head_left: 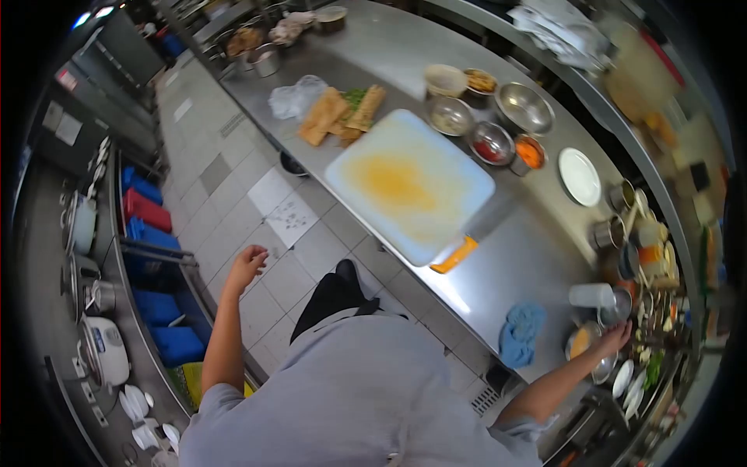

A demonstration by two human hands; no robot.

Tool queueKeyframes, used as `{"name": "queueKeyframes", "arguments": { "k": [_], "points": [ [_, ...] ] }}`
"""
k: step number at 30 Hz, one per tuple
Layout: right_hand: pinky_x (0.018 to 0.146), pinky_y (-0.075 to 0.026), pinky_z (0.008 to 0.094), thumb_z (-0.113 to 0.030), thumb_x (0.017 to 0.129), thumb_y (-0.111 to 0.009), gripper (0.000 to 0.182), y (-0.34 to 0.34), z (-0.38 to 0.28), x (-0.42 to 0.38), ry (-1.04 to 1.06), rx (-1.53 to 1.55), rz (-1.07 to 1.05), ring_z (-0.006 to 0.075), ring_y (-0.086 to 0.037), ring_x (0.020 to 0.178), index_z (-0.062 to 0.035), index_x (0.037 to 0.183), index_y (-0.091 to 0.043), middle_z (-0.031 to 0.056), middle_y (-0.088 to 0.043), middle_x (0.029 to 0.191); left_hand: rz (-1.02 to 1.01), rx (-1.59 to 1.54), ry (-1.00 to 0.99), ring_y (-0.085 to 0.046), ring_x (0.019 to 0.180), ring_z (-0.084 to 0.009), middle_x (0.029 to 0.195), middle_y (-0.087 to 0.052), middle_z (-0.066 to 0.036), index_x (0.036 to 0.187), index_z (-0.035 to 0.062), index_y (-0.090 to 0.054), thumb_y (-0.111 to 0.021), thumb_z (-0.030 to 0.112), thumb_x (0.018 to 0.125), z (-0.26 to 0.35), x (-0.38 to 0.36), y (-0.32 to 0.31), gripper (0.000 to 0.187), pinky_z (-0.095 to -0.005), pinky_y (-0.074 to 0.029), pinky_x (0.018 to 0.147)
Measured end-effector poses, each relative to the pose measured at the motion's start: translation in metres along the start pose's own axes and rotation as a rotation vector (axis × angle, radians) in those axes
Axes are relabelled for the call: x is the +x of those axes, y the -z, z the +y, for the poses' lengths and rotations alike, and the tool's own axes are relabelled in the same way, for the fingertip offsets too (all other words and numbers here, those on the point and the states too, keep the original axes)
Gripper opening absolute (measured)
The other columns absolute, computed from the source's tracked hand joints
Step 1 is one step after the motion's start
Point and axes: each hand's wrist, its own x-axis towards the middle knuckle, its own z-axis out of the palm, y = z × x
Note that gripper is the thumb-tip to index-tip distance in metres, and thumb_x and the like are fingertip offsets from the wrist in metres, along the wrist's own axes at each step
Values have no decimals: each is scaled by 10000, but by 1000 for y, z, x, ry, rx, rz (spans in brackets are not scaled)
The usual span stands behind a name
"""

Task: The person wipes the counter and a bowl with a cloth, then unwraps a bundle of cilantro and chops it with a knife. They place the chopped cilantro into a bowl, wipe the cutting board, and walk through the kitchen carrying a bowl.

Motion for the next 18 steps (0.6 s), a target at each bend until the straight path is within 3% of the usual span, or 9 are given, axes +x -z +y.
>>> {"name": "queueKeyframes", "arguments": {
  "k": [1, 4, 7, 9, 10, 11, 13, 16, 18],
  "points": [
    [478, -317, 205, -219, 925, -664, 307, -18, -15, -42, 43, 99, -21, 45, -423, 589, -118, 1211, -613, -42, -533, 742, 1, -58, -5, -630, 853, -135, 940, -662, -46, 1125, 52, -628, -636, 254, 951, 8, 3, 1, 267, -285, -511, 688],
    [477, -314, 199, -233, 961, -637, 266, -78, -18, -142, -135, 60, -154, 23, -409, 586, -108, 1194, -611, -54, -510, 736, 29, -28, -50, -629, 859, -138, 956, -667, -47, 1108, 40, -637, -667, 250, 933, 31, 41, 7, 275, -295, -513, 727],
    [498, -346, 189, -180, 955, -634, 248, -174, -5, -264, -215, -25, -491, 30, -450, 617, -137, 1198, -604, -47, -518, 778, -3, 148, -372, -624, 883, -134, 1017, -669, -39, 1075, 39, -641, -700, 226, 916, 59, 119, 3, 252, -297, -516, 761],
    [530, -372, 189, -132, 957, -612, 301, -245, -9, -344, -198, -147, -827, 42, -489, 673, -119, 1257, -584, -23, -576, 852, 7, 182, -454, -638, 924, -237, 1017, -671, -97, 1053, 18, -655, -780, 235, 832, 95, 180, -13, 334, -351, -509, 837],
    [558, -396, 198, -139, 956, -610, 344, -286, -16, -386, -177, -161, -955, 50, -505, 685, -115, 1295, -559, -9, -604, 888, 54, 265, -612, -628, 961, -280, 1037, -657, -116, 1068, 26, -650, -799, 245, 802, 110, 213, -22, 376, -379, -501, 861],
    [605, -420, 209, -136, 950, -614, 385, -325, -27, -424, -209, -203, -1092, 68, -535, 724, -124, 1326, -533, 5, -620, 927, 101, 344, -772, -617, 998, -322, 1057, -642, -135, 1082, 33, -645, -819, 255, 772, 125, 244, -32, 419, -406, -493, 884],
    [728, -491, 268, -132, 931, -639, 441, -405, -21, -488, -125, -210, -1227, 119, -595, 840, -114, 1351, -503, 49, -640, 1022, 189, 469, -841, -590, 1030, -372, 1091, -609, -150, 1120, 51, -628, -840, 275, 724, 161, 287, -51, 502, -444, -476, 907],
    [827, -501, 303, -111, 942, -615, 471, -520, -10, -557, 41, -307, -1295, 167, -605, 989, -96, 1386, -460, 86, -634, 1160, 213, 621, -813, -586, 1012, -375, 1116, -592, -145, 1165, 71, -610, -806, 218, 744, 175, 349, -62, 487, -455, -486, 877],
    [906, -497, 369, -38, 903, -591, 506, -584, -1, -585, 77, -384, -1264, 276, -605, 1079, -89, 1391, -469, 130, -604, 1256, 121, 570, -760, -600, 981, -377, 1062, -613, -160, 1132, 47, -619, -750, 157, 766, 171, 382, -57, 404, -439, -494, 878]
  ]
}}
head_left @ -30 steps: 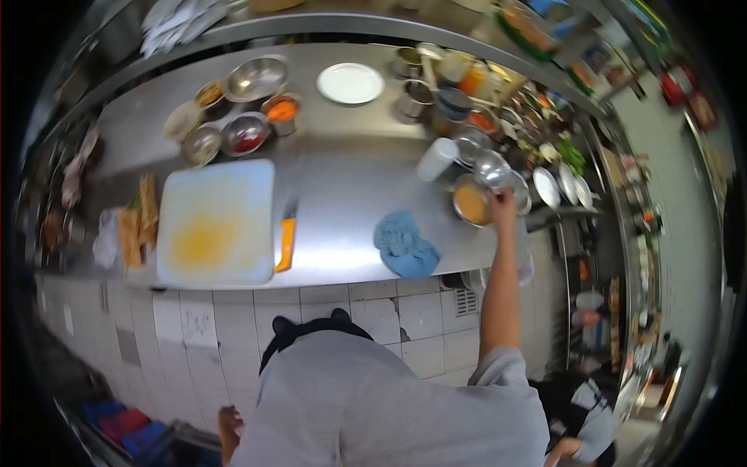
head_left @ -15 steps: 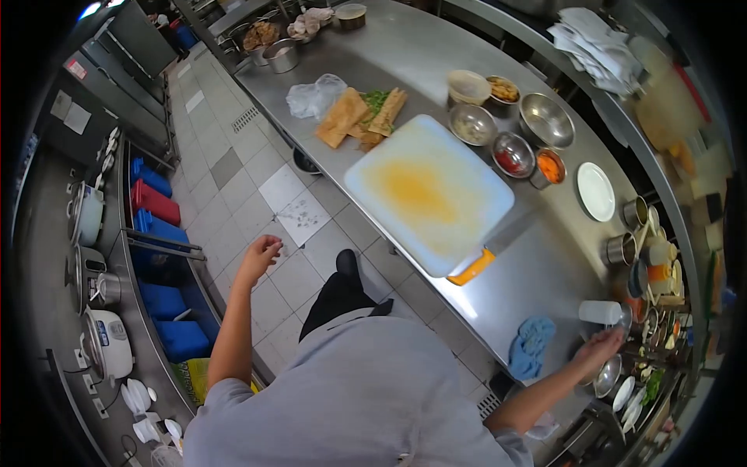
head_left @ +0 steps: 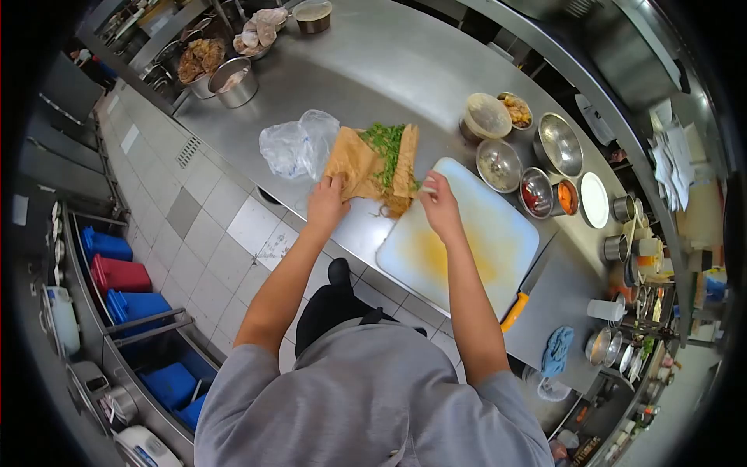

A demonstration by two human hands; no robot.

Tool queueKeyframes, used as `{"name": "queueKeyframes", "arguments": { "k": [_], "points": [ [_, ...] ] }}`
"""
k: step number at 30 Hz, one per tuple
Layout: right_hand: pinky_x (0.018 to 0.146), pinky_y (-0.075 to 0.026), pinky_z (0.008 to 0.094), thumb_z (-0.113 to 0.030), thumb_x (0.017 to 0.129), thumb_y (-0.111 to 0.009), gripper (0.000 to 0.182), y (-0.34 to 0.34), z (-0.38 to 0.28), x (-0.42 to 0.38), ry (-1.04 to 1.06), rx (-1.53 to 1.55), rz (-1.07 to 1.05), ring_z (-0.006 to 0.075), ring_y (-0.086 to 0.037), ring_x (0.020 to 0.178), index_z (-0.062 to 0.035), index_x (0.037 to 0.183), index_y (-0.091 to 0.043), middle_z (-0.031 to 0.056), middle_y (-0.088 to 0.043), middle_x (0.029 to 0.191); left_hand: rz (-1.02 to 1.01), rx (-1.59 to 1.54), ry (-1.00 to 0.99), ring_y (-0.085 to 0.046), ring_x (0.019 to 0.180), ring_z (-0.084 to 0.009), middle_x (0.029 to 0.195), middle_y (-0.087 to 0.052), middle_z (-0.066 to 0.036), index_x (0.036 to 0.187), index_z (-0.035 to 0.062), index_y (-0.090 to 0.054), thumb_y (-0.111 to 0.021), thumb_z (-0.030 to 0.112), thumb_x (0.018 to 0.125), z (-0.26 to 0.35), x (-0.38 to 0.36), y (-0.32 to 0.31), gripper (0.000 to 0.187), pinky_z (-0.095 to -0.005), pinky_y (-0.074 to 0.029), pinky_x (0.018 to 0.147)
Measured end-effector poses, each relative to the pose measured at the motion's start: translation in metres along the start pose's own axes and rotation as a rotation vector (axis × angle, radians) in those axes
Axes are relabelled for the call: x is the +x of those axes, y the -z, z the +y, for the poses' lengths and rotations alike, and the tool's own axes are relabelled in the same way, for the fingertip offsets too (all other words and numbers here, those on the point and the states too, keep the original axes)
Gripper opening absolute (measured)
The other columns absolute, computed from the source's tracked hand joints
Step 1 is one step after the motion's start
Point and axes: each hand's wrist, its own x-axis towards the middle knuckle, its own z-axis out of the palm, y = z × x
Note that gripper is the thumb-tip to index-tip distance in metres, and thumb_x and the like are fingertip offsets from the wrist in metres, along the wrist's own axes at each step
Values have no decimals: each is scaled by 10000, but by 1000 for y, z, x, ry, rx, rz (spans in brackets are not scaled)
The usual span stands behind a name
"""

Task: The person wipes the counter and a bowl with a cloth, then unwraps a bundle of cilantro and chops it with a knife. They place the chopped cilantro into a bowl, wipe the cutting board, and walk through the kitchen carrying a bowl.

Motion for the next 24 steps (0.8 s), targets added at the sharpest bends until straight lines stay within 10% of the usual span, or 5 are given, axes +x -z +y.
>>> {"name": "queueKeyframes", "arguments": {
  "k": [7, 13, 19, 22, 24],
  "points": [
    [1043, -416, 477, 42, 758, -599, 590, -22, -2, 84, 380, -862, -81, 400, -429, 1314, -165, 1310, -589, 140, -430, 1463, -55, -661, 205, -678, 816, -363, 872, -685, -210, 1050, 6, -661, -605, 79, 837, -44, 73, 48, 232, -403, -525, 719],
    [1124, -304, 542, -130, 707, -763, 480, -31, -26, 72, 591, -1022, -211, 365, -382, 1366, -134, 1171, -638, 105, -486, 1402, 49, -616, 136, -669, 790, -371, 883, -692, -213, 1080, 2, -649, -584, 80, 862, -69, 154, 78, 240, -410, -521, 713],
    [1087, -327, 470, -280, 664, -832, 570, -72, -43, 45, 538, -923, -315, 286, -486, 1216, -118, 1163, -608, 63, -586, 1126, 569, -57, -165, -620, 909, -398, 957, -660, -202, 1174, 37, -623, -640, 86, 843, -54, 189, 91, 335, -444, -512, 823],
    [1002, -354, 422, -247, 663, -815, 504, -75, -46, 31, 498, -916, -292, 263, -503, 1153, -145, 1125, -639, 51, -576, 1095, 416, -185, -368, -606, 930, -394, 951, -647, -197, 1121, 38, -653, -657, 95, 834, -37, 157, 87, 292, -444, -500, 859],
    [982, -357, 415, -224, 656, -810, 485, -76, -42, 23, 493, -890, -279, 262, -501, 1146, -155, 1108, -650, 48, -572, 1096, -81, -348, -340, -617, 942, -388, 964, -657, -193, 1047, 27, -679, -659, 102, 840, -32, 116, 53, 221, -451, -505, 837]
  ]
}}
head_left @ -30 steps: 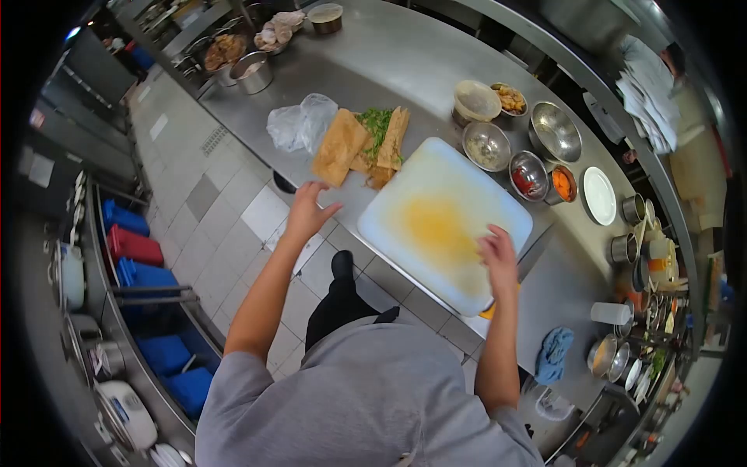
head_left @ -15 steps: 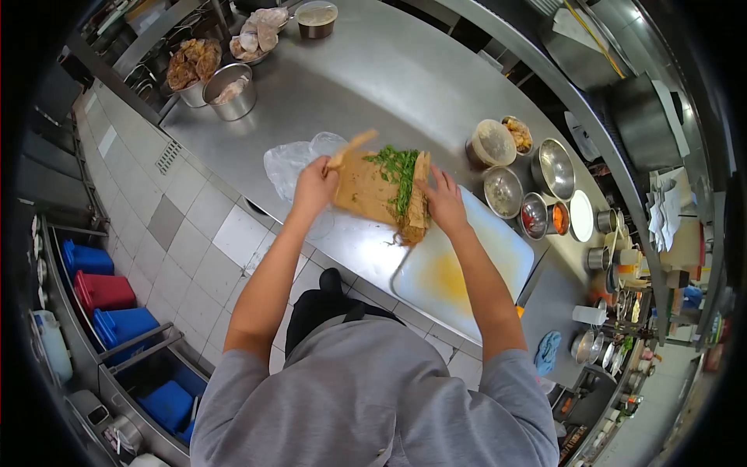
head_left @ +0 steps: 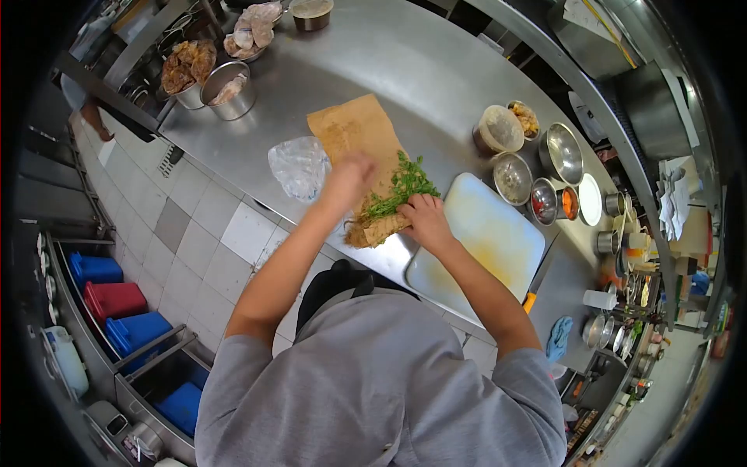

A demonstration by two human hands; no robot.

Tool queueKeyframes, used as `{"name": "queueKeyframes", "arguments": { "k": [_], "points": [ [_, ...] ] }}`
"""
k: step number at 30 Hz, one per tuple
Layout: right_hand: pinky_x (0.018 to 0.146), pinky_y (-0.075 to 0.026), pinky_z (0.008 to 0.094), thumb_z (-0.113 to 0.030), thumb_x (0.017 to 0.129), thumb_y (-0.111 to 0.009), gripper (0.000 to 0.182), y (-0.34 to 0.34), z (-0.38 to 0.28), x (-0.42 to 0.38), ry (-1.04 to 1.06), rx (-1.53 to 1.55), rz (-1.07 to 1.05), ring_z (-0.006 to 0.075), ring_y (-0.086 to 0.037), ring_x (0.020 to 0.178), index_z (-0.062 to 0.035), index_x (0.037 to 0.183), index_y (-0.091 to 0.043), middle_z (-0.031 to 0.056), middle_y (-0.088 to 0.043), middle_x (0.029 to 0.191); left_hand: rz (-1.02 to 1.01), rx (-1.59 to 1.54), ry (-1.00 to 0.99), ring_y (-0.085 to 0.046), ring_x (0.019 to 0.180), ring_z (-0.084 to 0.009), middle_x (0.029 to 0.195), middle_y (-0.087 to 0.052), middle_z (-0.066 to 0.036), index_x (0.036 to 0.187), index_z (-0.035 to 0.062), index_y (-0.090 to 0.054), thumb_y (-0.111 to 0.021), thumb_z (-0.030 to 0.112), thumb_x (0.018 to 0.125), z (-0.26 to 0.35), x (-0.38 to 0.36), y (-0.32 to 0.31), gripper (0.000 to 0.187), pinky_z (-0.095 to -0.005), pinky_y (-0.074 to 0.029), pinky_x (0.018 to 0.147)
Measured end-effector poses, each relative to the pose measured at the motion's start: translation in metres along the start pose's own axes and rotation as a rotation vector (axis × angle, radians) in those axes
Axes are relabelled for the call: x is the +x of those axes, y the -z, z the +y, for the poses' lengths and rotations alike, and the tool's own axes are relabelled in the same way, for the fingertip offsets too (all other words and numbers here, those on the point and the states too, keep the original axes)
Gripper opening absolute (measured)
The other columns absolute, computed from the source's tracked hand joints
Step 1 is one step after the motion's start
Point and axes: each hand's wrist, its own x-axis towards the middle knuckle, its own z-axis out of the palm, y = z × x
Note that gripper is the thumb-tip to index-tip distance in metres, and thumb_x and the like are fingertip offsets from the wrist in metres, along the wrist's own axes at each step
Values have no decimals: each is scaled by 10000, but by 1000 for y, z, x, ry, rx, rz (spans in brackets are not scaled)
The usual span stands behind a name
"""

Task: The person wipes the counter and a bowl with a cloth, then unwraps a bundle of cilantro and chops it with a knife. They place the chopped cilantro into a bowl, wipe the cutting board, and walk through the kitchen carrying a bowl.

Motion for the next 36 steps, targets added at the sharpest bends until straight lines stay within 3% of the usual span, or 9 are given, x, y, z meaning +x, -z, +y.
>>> {"name": "queueKeyframes", "arguments": {
  "k": [2, 8, 11, 17, 20, 23, 26, 32, 36],
  "points": [
    [966, -360, 410, -197, 645, -807, 471, -2, 2, -11, 33, 35, 41, 260, -498, 1135, -162, 1090, -657, 45, -566, 1088, -265, -114, 160, -631, 946, -386, 959, -668, -185, 1005, 25, -690, -692, 164, 847, 13, -23, -24, 211, -448, -500, 841],
    [936, -358, 408, -123, 664, -784, 447, 4, 9, -53, 77, 115, 17, 255, -485, 1122, -154, 1088, -648, 37, -551, 1076, -409, 158, 228, -636, 1017, -373, 1007, -683, -199, 1032, 46, -701, -799, 308, 735, 20, -40, -57, 409, -443, -509, 881],
    [933, -357, 407, -103, 679, -768, 431, 3, 10, -65, 35, 143, -25, 250, -483, 1141, -158, 1092, -657, 35, -557, 1130, -504, 234, 179, -640, 1012, -378, 1027, -682, -217, 1024, 36, -694, -802, 282, 709, 28, -40, -63, 414, -451, -509, 873],
    [937, -363, 408, -114, 700, -756, 367, 6, 23, -77, 109, 148, 34, 246, -482, 1155, -152, 1060, -695, 29, -559, 1169, -339, -65, 396, -653, 951, -397, 1005, -679, -241, 1059, 29, -644, -730, 162, 718, 19, -30, -67, 376, -450, -513, 834],
    [937, -368, 409, -145, 713, -766, 343, 13, 24, -77, 90, 227, 55, 243, -486, 1152, -147, 1049, -699, 28, -568, 1161, -325, 67, 431, -668, 960, -370, 996, -694, -209, 1125, 60, -624, -724, 160, 728, 14, -7, -54, 421, -448, -511, 842],
    [937, -369, 411, -179, 731, -774, 336, 13, 32, -80, 103, 261, -23, 241, -493, 1143, -146, 1057, -699, 31, -576, 1145, -230, 63, 425, -633, 992, -394, 1036, -678, -200, 1117, 61, -632, -742, 160, 725, -10, 3, -62, 419, -435, -499, 857],
    [928, -374, 404, -213, 752, -774, 330, 18, 39, -78, 117, 267, -89, 237, -503, 1129, -147, 1067, -700, 27, -582, 1134, -7, 291, 246, -584, 1060, -390, 1105, -654, -157, 1143, 101, -643, -758, 181, 729, -8, -1, -64, 437, -423, -473, 908],
    [893, -399, 397, -211, 803, -724, 285, 19, 24, -42, 192, 191, 207, 234, -519, 1084, -135, 1076, -699, 17, -605, 1102, -121, 417, 198, -573, 1071, -378, 1106, -646, -129, 1148, 127, -662, -777, 209, 727, 25, -10, -72, 444, -439, -472, 930],
    [852, -405, 398, -219, 804, -711, 272, 0, 24, -34, 153, 113, -72, 240, -530, 1043, -137, 1064, -716, 20, -623, 1020, -148, 349, 246, -611, 1035, -351, 1032, -664, -124, 1104, 125, -683, -753, 214, 759, -13, 3, -82, 363, -455, -489, 896]
  ]
}}
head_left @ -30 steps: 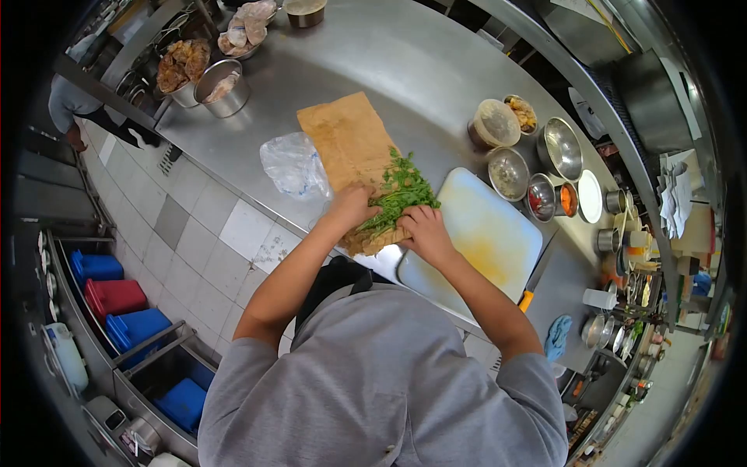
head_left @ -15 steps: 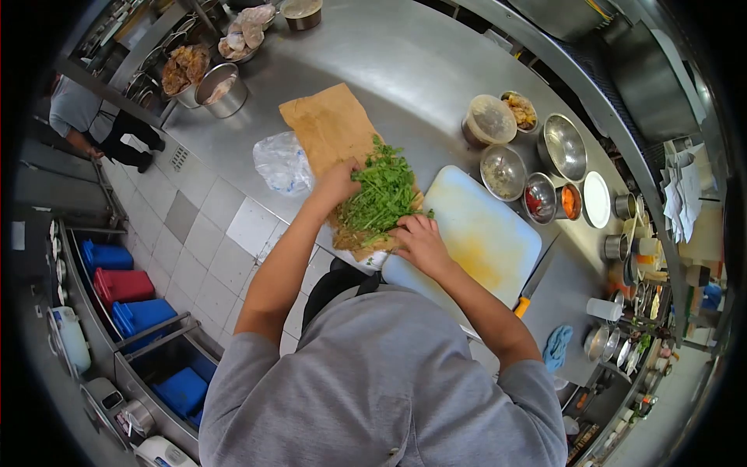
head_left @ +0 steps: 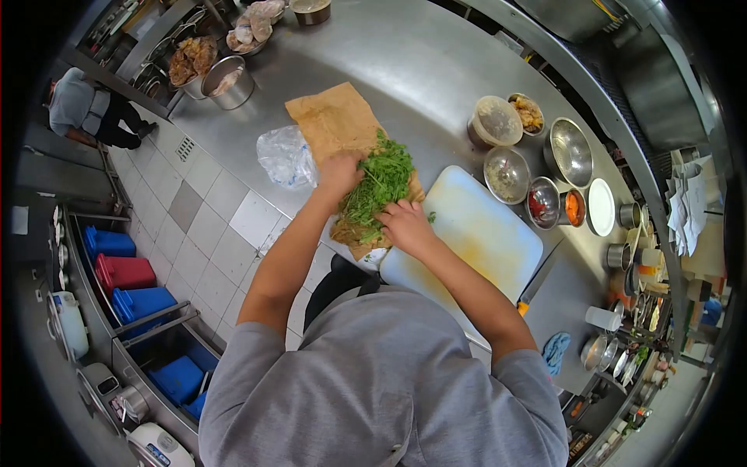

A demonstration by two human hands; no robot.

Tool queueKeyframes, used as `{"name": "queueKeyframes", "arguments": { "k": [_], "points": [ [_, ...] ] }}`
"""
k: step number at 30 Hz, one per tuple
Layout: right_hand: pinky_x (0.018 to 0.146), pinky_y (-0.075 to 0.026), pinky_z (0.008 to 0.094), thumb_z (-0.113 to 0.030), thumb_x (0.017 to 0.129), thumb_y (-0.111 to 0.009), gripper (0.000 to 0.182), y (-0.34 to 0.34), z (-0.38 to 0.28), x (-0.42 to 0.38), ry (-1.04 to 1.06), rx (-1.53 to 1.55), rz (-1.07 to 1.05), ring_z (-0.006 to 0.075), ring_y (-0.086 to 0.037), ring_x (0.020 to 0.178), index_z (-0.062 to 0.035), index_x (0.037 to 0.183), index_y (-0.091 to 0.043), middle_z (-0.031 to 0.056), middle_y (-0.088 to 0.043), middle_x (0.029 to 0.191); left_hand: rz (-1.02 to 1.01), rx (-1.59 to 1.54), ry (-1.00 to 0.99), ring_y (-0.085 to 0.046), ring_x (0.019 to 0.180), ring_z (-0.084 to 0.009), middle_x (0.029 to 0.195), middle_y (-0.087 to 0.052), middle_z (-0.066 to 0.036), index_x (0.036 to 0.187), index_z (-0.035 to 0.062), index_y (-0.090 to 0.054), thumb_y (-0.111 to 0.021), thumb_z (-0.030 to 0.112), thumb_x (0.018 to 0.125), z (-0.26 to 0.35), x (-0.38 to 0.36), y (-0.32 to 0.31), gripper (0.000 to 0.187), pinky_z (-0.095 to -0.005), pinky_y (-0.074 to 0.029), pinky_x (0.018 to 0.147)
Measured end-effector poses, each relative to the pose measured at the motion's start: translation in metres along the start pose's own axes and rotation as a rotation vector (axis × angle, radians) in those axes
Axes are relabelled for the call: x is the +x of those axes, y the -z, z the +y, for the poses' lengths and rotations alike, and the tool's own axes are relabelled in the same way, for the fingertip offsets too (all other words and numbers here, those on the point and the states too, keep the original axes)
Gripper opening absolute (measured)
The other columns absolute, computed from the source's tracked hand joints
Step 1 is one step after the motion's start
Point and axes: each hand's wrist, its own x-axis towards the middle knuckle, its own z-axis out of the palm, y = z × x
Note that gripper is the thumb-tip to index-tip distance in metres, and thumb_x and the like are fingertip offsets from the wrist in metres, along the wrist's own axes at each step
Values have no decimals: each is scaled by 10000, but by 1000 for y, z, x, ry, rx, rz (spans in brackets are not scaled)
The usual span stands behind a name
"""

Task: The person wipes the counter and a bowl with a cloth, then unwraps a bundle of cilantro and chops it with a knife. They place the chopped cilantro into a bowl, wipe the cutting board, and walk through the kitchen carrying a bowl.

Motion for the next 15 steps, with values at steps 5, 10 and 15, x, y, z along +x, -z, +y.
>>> {"name": "queueKeyframes", "arguments": {
  "k": [5, 10, 15],
  "points": [
    [848, -405, 396, -242, 799, -715, 218, -8, 2, -17, -25, -6, -28, 239, -547, 1005, -151, 997, -732, 24, -619, 949, 122, -6, 43, -620, 1029, -348, 997, -665, -119, 1104, 126, -683, -713, 193, 794, -9, 28, 14, 318, -465, -492, 882],
    [899, -419, 401, -210, 826, -684, 204, 4, 11, -4, -33, 94, -66, 258, -549, 1032, -161, 1018, -734, 29, -622, 998, 109, 30, 29, -593, 1080, -330, 1101, -641, -106, 1164, 129, -671, -726, 187, 802, -9, 43, 25, 371, -452, -490, 899],
    [917, -435, 402, -156, 855, -616, 210, 11, 15, 45, 40, 50, 282, 264, -558, 1054, -160, 1025, -740, 34, -637, 1025, 45, 88, -124, -541, 1160, -301, 1198, -606, -71, 1167, 188, -674, -722, 177, 794, -5, 32, 23, 377, -472, -463, 915]
  ]
}}
